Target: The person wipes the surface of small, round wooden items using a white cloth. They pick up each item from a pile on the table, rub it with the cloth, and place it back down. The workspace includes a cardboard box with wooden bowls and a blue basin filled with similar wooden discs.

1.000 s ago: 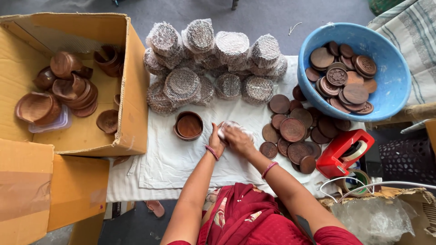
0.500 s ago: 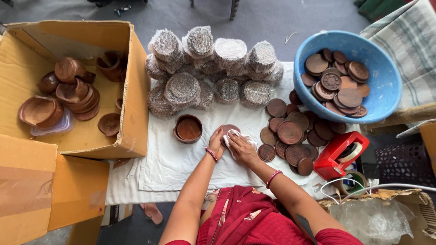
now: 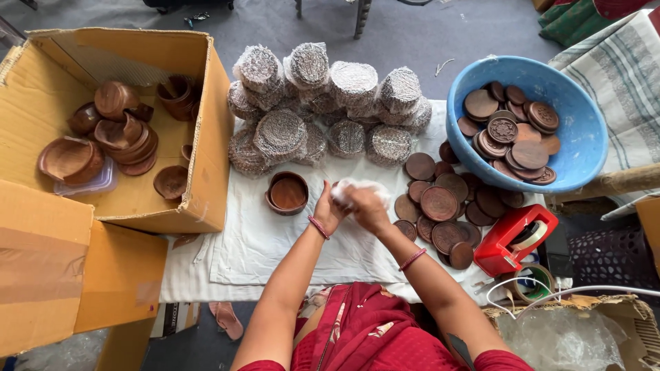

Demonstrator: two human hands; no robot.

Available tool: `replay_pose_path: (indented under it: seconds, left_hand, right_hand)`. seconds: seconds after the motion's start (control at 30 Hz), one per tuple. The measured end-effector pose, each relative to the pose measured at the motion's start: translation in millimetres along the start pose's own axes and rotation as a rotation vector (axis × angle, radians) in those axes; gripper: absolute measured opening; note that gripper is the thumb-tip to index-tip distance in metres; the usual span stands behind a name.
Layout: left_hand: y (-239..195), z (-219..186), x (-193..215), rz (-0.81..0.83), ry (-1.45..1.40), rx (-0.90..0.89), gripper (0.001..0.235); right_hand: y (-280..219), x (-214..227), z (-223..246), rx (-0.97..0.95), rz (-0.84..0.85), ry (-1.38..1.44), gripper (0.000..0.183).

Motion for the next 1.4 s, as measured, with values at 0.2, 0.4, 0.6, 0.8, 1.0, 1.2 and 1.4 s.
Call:
replay_pose_path:
  seconds: [0.2, 0.4, 0.6, 0.8, 1.0, 1.2, 1.4]
  left_hand:
    - [21.1, 3.9, 36.8, 0.085, 0.023, -0.027, 0.057]
    - [12.7, 6.3, 30.6, 0.103, 0.045, -0.100, 0.052]
    - [47.6, 15.0, 66.7, 0.194, -0.024, -0.086, 0.055]
    - [25.4, 10.3, 41.9, 0.155, -0.021, -0.139, 0.051]
    - [34.4, 18.3, 52.0, 0.021, -0.059, -0.137, 0.050]
    - [28.9, 17.9, 41.0, 0.066, -0.018, -0.194, 0.051]
    - [25.9, 15.0, 35.7, 0.069, 0.019, -0.210, 0.056]
  right_hand:
    - [-14.8, -13.7, -7.0, -0.171, 0.551, 0.293, 0.032]
    - [-12.6, -64.0, 2.8, 0.016, 0.155, -0.057, 0.058]
    - [-48.1, -34.5, -8.3, 0.152, 0.610, 0.061, 0.069]
    - [-3.5, -38.1, -17.8, 0.052, 0.558, -0.061, 0.074]
    - [-4.7, -38.6, 22.7, 0.172, 0.510, 0.006, 0.063]
    - [-24.5, -4.7, -5.1, 0.101, 0.598, 0.078, 0.042]
    - [-7.7, -52.3, -30.5, 0.075, 0.325, 0.080, 0.056]
Point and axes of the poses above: each hand's wrist, its own y-axis towards the middle knuckle, its own x-axis out of the back of the hand, z = x × y, the point moved 1 cm from there along y, towards the middle knuckle, and after that the axes turned 14 degrees about x, right-handed, at the moved point
